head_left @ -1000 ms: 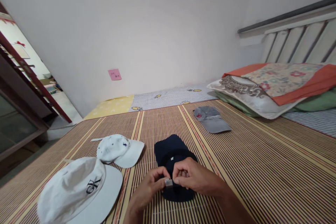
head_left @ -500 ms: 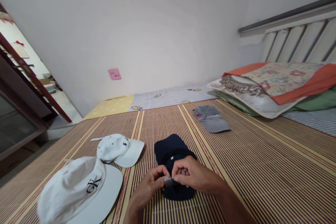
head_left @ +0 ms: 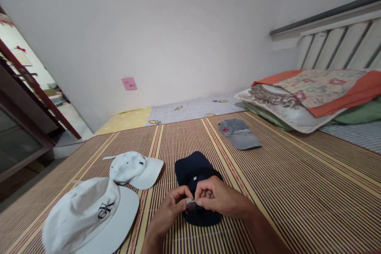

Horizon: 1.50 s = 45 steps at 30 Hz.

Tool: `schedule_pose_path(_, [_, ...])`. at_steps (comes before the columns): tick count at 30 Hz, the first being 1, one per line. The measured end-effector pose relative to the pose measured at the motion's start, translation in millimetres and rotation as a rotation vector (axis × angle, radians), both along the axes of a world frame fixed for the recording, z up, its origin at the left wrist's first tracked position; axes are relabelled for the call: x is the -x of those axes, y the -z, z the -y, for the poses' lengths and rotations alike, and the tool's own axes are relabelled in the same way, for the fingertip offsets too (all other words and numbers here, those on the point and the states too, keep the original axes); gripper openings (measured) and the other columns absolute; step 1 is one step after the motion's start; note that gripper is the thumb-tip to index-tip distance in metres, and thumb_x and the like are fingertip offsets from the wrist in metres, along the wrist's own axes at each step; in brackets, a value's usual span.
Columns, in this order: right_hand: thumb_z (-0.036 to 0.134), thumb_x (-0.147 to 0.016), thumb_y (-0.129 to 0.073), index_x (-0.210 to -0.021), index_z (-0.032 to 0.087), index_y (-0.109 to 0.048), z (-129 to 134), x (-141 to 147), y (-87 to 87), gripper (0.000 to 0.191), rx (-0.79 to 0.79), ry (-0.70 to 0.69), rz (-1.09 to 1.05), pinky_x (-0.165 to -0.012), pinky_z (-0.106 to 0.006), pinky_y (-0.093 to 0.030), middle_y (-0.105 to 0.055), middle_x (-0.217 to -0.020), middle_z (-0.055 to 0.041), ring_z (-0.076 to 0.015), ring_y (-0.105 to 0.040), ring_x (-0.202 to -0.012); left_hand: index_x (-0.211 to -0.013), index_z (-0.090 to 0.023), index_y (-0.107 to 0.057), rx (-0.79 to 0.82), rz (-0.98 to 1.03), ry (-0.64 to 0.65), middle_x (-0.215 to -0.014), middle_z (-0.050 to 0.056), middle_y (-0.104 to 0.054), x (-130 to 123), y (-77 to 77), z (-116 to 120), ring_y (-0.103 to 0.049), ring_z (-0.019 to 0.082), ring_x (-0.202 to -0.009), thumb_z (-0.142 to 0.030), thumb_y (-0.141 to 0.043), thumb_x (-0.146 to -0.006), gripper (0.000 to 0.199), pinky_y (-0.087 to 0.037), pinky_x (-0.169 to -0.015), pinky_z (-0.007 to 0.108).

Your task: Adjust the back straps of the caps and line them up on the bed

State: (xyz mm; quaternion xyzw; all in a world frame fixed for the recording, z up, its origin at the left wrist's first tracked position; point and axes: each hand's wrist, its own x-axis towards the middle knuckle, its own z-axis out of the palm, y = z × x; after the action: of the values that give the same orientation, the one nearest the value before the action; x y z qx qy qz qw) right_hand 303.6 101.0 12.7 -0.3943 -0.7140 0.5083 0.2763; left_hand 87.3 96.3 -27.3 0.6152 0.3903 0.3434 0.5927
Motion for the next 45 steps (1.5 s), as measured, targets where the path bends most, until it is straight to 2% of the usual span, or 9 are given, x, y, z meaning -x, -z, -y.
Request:
schedule_pose_path(7, [0.011, -0.079, -0.063, -0.075, 0.017, -0.067, -1, 1, 2.9, 0.009, -0.026, 0.023, 0.0, -0.053, -0.021, -0.033, -0.054, -0.058, 0.0079, -0.0078, -0.047, -0.056, -0.083, -0.018, -0.064, 0.011, -0.008, 0.003, -0.074, -0.003, -0.052, -2, 1.1, -1, -0.042, 0.014, -0.073, -0.049, -0.073, -0.083, 0.033, -0.03, -0.069, 0.027])
schedule_pose_path(12, [0.016, -0.082, -0.062, -0.08, 0.017, -0.066, -2, 2, 5.7, 0.005, 0.029, -0.016, -0.028, -0.051, -0.02, -0.037, -0.054, -0.059, 0.0076, -0.0087, -0.052, -0.052, -0.081, -0.018, -0.063, 0.004, 0.003, -0.022, -0.074, -0.003, -0.052, -4, 0.5, -2, -0.043, 0.014, -0.073, -0.049, -0.074, -0.082, 0.033, -0.031, -0.07, 0.027])
schedule_pose_path(16, [0.019, -0.083, -0.065, -0.089, 0.016, -0.069, -1, -5, 2.4, 0.008, 0.012, 0.0, -0.078, -0.06, -0.022, -0.043, -0.06, -0.067, 0.0048, -0.0108, -0.058, -0.063, -0.08, -0.018, -0.063, 0.016, -0.014, -0.042, -0.072, -0.004, -0.051, -4, -2.1, -1, -0.042, 0.014, -0.072, -0.049, -0.075, -0.081, 0.033, -0.03, -0.068, 0.027])
schedule_pose_path(19, [0.02, -0.079, -0.071, -0.093, 0.017, -0.074, 1, -14, -0.2, 0.015, -0.034, 0.018, -0.019, -0.069, -0.025, -0.048, -0.069, -0.076, 0.0006, -0.0143, -0.064, -0.075, -0.08, -0.018, -0.064, 0.016, -0.014, -0.032, -0.071, -0.004, -0.052, -3, -2.8, 0, -0.043, 0.014, -0.071, -0.05, -0.076, -0.081, 0.034, -0.031, -0.068, 0.027])
schedule_pose_path(21, [0.016, -0.075, -0.071, -0.09, 0.018, -0.077, 3, -19, -1.1, 0.016, -0.04, 0.002, 0.044, -0.07, -0.026, -0.049, -0.073, -0.078, -0.0012, -0.0162, -0.067, -0.077, -0.082, -0.017, -0.065, 0.013, -0.011, -0.015, -0.072, -0.003, -0.052, -2, -2.1, -1, -0.043, 0.014, -0.071, -0.05, -0.075, -0.081, 0.034, -0.032, -0.068, 0.027])
schedule_pose_path(26, [0.009, -0.073, -0.063, -0.077, 0.017, -0.077, 4, -17, -1.7, 0.017, -0.065, -0.009, 0.085, -0.061, -0.024, -0.043, -0.071, -0.067, 0.0007, -0.0137, -0.063, -0.066, -0.082, -0.018, -0.067, 0.015, -0.009, 0.011, -0.072, -0.003, -0.055, 0, 0.2, -2, -0.045, 0.014, -0.071, -0.05, -0.073, -0.082, 0.033, -0.034, -0.067, 0.027])
schedule_pose_path(32, [0.011, -0.078, -0.063, -0.078, 0.017, -0.075, 3, -10, -2.8, 0.013, -0.064, -0.033, 0.054, -0.061, -0.024, -0.043, -0.073, -0.068, 0.0004, -0.0136, -0.063, -0.065, -0.082, -0.018, -0.067, -0.003, -0.009, 0.023, -0.072, -0.003, -0.054, -2, 2.4, -2, -0.044, 0.014, -0.071, -0.053, -0.073, -0.082, 0.036, -0.032, -0.067, 0.027])
schedule_pose_path(39, [0.007, -0.074, -0.064, -0.078, 0.019, -0.068, 5, -5, -4.1, 0.013, -0.018, -0.032, -0.009, -0.06, -0.023, -0.043, -0.07, -0.069, 0.0028, -0.0131, -0.065, -0.066, -0.082, -0.017, -0.066, 0.011, -0.004, 0.055, -0.076, 0.0, -0.061, -4, 0.4, -1, -0.048, 0.015, -0.074, -0.051, -0.071, -0.086, 0.034, -0.035, -0.07, 0.028])
schedule_pose_path(45, [0.021, -0.083, -0.067, -0.088, 0.019, -0.077, 6, -15, -11.7, 0.011, -0.099, 0.017, 0.043, -0.068, -0.025, -0.046, -0.072, -0.076, 0.0001, -0.0153, -0.066, -0.075, -0.079, -0.018, -0.066, 0.035, -0.021, 0.008, -0.071, -0.003, -0.053, -5, -4.5, 2, -0.043, 0.014, -0.069, -0.049, -0.074, -0.082, 0.032, -0.032, -0.067, 0.026])
